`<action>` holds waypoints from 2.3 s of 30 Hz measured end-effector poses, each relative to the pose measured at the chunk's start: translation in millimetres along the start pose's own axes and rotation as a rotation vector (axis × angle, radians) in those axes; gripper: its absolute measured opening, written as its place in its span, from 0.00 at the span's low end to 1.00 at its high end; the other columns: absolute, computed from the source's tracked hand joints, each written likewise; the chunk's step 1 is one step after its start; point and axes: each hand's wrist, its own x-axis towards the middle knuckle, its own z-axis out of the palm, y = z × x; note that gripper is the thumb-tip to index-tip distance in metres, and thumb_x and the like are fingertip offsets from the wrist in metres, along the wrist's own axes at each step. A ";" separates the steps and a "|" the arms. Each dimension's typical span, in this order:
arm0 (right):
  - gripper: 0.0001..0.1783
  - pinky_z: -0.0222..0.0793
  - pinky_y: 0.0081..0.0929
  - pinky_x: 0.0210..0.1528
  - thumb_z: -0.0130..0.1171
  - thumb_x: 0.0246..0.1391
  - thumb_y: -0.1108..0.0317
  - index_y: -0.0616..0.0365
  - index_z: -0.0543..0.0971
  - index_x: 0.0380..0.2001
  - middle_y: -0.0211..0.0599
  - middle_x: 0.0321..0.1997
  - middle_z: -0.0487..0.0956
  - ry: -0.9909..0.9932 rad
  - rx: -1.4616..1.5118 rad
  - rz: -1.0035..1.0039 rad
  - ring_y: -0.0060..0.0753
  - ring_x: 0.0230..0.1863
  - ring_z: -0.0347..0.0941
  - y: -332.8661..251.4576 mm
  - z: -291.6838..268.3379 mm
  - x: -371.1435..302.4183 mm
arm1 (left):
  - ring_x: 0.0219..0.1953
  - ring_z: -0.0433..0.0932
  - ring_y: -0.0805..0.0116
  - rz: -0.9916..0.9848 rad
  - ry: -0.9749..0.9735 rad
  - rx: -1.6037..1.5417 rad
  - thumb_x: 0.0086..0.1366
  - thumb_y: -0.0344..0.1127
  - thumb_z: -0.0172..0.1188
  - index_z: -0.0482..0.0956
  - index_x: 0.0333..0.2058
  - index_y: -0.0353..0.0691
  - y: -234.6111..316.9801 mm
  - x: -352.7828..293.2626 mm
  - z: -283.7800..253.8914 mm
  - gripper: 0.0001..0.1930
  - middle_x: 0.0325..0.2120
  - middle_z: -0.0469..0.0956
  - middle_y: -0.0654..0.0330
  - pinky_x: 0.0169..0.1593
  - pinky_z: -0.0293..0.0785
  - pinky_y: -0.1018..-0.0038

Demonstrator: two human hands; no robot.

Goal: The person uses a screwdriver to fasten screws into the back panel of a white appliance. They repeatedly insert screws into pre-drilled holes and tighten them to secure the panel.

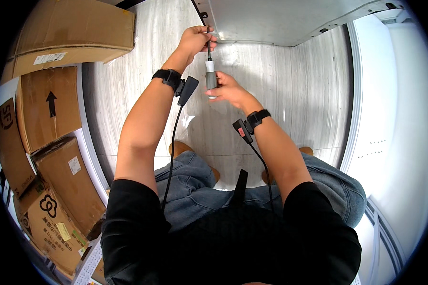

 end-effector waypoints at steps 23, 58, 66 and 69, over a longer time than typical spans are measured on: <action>0.26 0.75 0.29 0.30 0.64 0.46 0.66 0.62 0.67 0.48 0.36 0.38 0.75 -0.023 0.171 0.015 0.28 0.38 0.74 -2.3 6.1 -4.9 | 0.23 0.78 0.68 0.015 0.190 0.000 0.68 0.37 0.48 0.73 0.39 0.32 0.3 -8.5 17.8 0.12 0.28 0.78 0.55 0.26 0.75 0.76; 0.26 0.76 0.29 0.29 0.63 0.42 0.75 0.67 0.67 0.45 0.40 0.34 0.72 0.051 -0.147 -0.096 0.32 0.31 0.74 2.6 0.0 -12.4 | 0.22 0.76 0.70 -0.005 0.388 0.108 0.65 0.37 0.51 0.79 0.37 0.37 4.6 -18.3 27.1 0.11 0.22 0.74 0.62 0.29 0.74 0.74; 0.20 0.75 0.29 0.32 0.60 0.46 0.74 0.64 0.70 0.44 0.38 0.35 0.76 -0.065 0.091 -0.010 0.34 0.35 0.77 -2.4 -6.6 -17.7 | 0.28 0.77 0.68 -0.077 0.322 -0.037 0.67 0.40 0.44 0.78 0.41 0.39 5.0 -19.5 26.7 0.15 0.27 0.76 0.59 0.35 0.73 0.73; 0.19 0.74 0.29 0.33 0.58 0.49 0.73 0.61 0.70 0.47 0.37 0.37 0.77 -0.118 0.198 0.017 0.33 0.36 0.78 -1.0 -7.7 -19.6 | 0.25 0.78 0.69 -0.063 0.319 -0.063 0.66 0.39 0.46 0.79 0.39 0.39 3.8 -18.3 24.0 0.14 0.25 0.78 0.58 0.30 0.73 0.75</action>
